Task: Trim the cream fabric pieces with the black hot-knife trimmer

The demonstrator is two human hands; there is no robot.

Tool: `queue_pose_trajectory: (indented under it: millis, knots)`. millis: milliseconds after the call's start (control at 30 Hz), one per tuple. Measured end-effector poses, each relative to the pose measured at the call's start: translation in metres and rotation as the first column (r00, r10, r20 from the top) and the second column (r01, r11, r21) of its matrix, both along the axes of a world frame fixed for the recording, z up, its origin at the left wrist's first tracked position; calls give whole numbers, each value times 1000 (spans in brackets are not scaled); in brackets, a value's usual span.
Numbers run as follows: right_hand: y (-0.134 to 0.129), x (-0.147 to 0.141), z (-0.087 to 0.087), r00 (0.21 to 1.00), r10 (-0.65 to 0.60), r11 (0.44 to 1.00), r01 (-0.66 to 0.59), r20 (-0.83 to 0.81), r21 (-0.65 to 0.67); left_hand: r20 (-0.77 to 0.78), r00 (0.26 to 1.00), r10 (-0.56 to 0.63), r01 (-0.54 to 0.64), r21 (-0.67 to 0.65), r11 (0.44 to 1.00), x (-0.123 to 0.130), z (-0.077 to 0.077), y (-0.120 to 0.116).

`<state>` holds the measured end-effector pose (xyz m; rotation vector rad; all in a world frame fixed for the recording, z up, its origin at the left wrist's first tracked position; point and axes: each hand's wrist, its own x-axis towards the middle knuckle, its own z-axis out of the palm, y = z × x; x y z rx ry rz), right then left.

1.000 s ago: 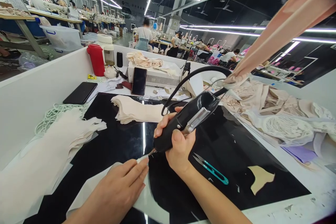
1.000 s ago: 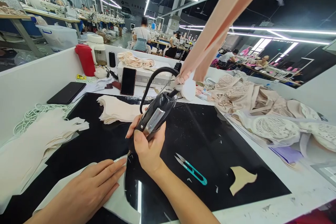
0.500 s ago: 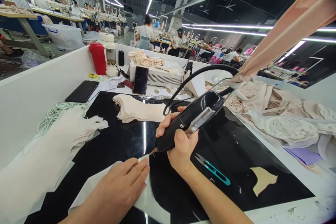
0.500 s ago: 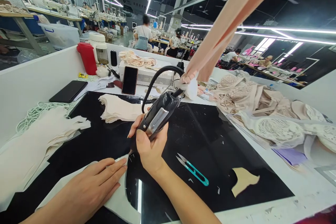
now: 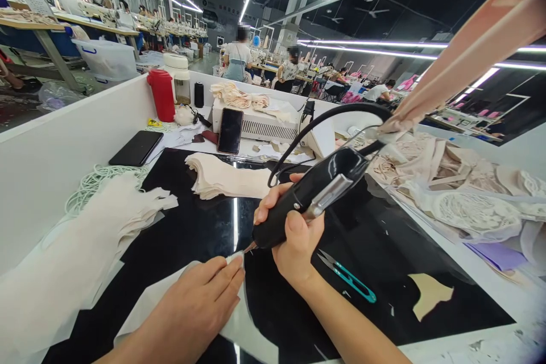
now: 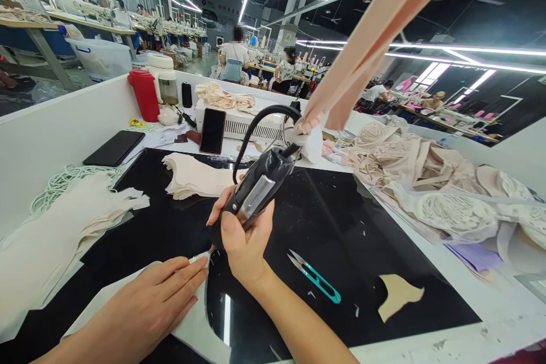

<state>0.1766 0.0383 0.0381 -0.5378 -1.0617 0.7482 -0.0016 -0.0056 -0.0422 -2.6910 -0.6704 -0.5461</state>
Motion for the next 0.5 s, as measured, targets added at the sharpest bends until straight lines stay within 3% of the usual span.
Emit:
queue_pose_trajectory:
  millis: [500]
  knots:
    - [-1, -1, -2, 999, -14, 1000, 14, 41, -12, 27, 1000, 4, -4, 10, 1000, 0, 0, -1]
